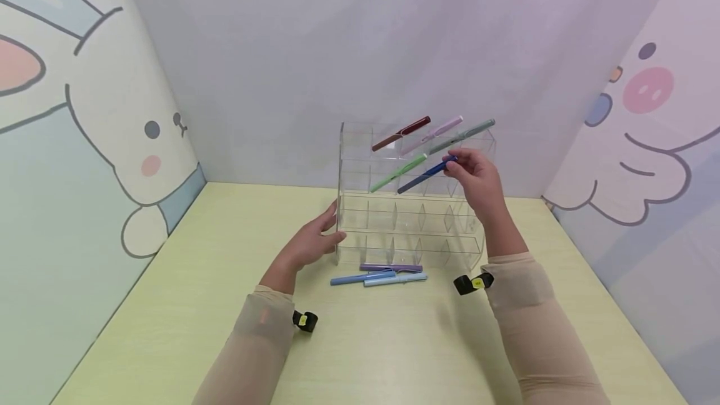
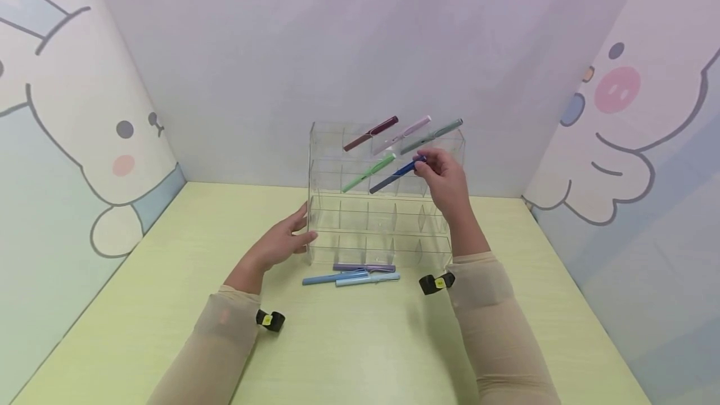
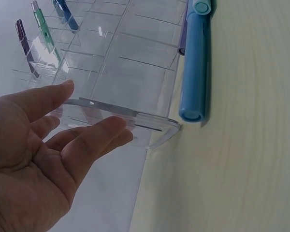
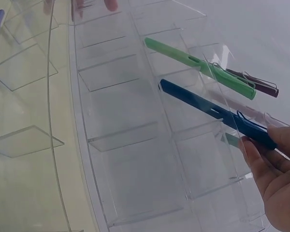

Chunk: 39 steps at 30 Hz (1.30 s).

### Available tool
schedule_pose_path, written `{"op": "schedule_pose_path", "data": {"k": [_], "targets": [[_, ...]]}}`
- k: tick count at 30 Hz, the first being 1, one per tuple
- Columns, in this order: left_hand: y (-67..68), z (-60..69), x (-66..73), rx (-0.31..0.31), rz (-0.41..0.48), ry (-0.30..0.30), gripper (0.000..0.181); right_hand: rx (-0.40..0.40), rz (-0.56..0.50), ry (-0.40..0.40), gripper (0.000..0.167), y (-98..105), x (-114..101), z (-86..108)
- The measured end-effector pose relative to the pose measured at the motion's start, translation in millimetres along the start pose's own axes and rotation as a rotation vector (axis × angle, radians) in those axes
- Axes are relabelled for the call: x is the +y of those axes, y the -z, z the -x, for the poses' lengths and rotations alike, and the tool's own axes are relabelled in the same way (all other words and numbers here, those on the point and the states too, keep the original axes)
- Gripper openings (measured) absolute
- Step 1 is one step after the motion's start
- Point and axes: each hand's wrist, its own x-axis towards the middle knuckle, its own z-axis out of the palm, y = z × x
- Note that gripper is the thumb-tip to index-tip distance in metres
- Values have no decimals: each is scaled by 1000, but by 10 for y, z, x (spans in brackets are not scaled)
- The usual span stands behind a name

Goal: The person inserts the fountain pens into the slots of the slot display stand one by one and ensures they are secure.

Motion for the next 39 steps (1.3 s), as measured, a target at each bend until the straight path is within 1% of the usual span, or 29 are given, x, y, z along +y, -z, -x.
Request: {"op": "schedule_pose_path", "data": {"k": [3, 8, 14, 19, 22, 26, 28, 32, 39], "targets": [[2, 1, -7, -2, 2, -1, 76, -4, 55, -12, 37, -6, -12, -2], [6, 8, 0, -13, 10, -1, 76, -14, 89, -22, 40, 11, -24, 5], [5, 7, -3, -12, 3, 0, 76, -25, 66, 3, 47, 39, -54, 16], [2, 2, -13, -8, 2, -7, 77, 5, 70, 30, 47, 91, -81, 47], [1, -4, -16, -7, 3, -14, 77, 46, 35, 54, 45, 153, -83, 94], [2, -10, -14, -7, -2, -16, 77, 113, -79, 93, 43, 239, -80, 184], [4, -8, -14, -12, -3, -15, 76, 138, -113, 113, 42, 276, -72, 241], [9, 1, -14, -22, -1, -18, 76, 156, -136, 132, 42, 320, -43, 371], [9, 4, -7, -18, 1, -17, 76, 166, -162, 124, 42, 340, 31, 598]]}}
